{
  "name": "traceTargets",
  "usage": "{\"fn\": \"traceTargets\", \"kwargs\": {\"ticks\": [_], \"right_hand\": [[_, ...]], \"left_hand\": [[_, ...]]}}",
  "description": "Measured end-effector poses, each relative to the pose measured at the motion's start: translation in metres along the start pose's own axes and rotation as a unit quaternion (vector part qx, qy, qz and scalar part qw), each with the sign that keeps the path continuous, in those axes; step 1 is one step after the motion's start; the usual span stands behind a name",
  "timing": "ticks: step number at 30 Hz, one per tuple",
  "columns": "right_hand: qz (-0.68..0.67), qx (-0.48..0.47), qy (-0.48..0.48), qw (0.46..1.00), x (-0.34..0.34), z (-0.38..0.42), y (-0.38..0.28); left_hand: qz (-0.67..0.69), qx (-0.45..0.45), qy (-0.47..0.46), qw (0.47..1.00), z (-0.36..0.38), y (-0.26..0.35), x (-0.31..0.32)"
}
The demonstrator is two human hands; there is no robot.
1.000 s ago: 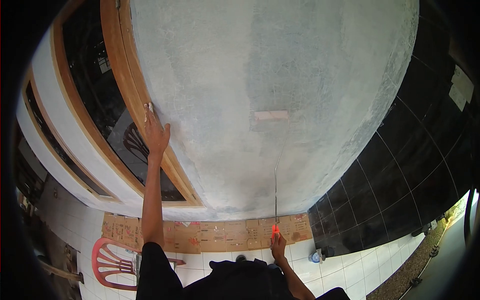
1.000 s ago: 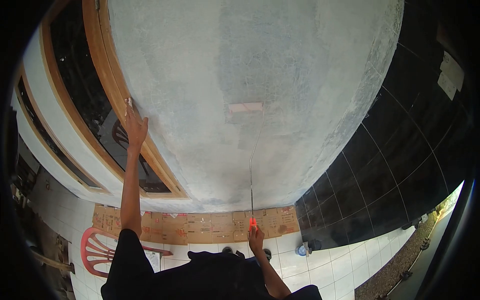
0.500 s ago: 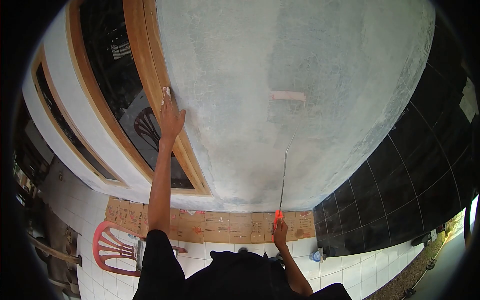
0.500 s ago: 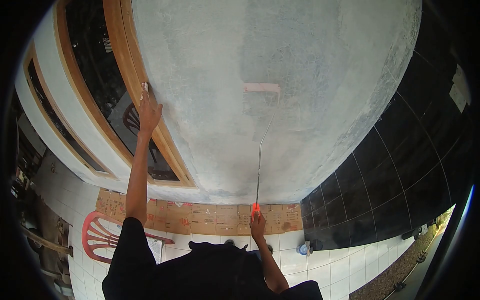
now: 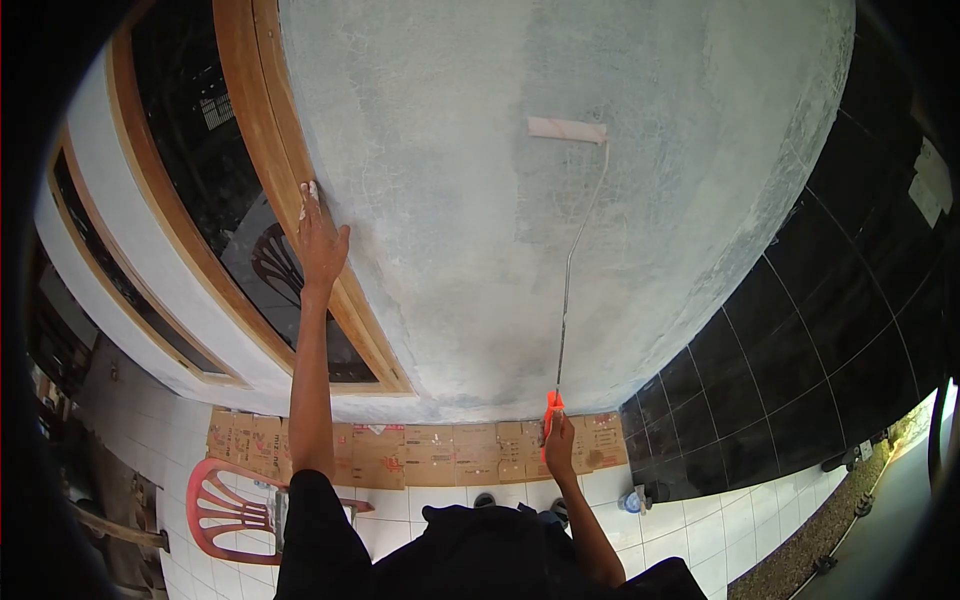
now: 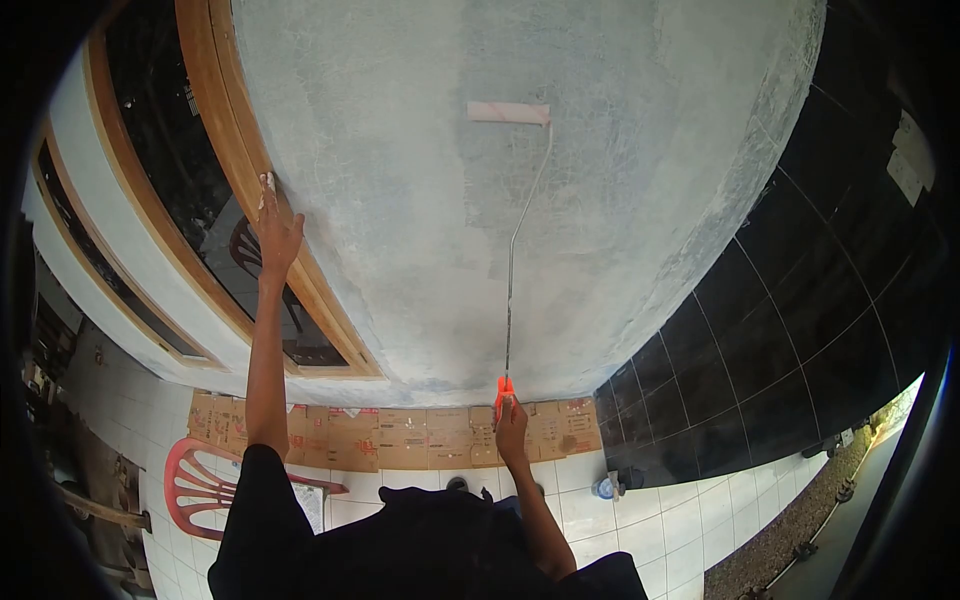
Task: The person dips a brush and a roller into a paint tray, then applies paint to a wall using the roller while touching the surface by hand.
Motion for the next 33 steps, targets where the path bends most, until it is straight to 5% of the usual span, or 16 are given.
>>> {"fn": "traceTargets", "kwargs": {"ticks": [5,10,16,18,26,33], "right_hand": [[0.059,0.059,0.015,0.996,-0.049,0.039,0.104],[0.027,0.03,0.044,0.998,-0.033,0.023,0.037],[-0.058,-0.009,0.017,0.998,0.015,-0.028,-0.052],[-0.061,-0.006,0.014,0.998,0.013,-0.027,-0.043],[-0.007,0.041,0.061,0.997,-0.041,0.027,0.045],[-0.01,0.008,0.066,0.998,-0.021,-0.006,-0.028]], "left_hand": [[0.014,0.008,-0.003,1.0,0.001,0.003,-0.004],[0.007,-0.004,-0.012,1.0,-0.003,0.013,-0.006],[0.031,-0.011,0.085,0.996,-0.047,0.093,-0.013],[0.038,0.117,0.189,0.974,-0.065,0.135,-0.016],[0.104,0.231,0.21,0.944,-0.087,0.181,0.056],[0.088,0.248,0.218,0.94,-0.087,0.18,0.07]]}}
Point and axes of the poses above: each hand's wrist, its own z-axis away from the middle knuckle, its own x-axis out of the palm, y = z × x, the point moved 10 cm from there along -z, towards the middle knuckle, and after that the axes turned 13 degrees about y, right-handed, at the moved point
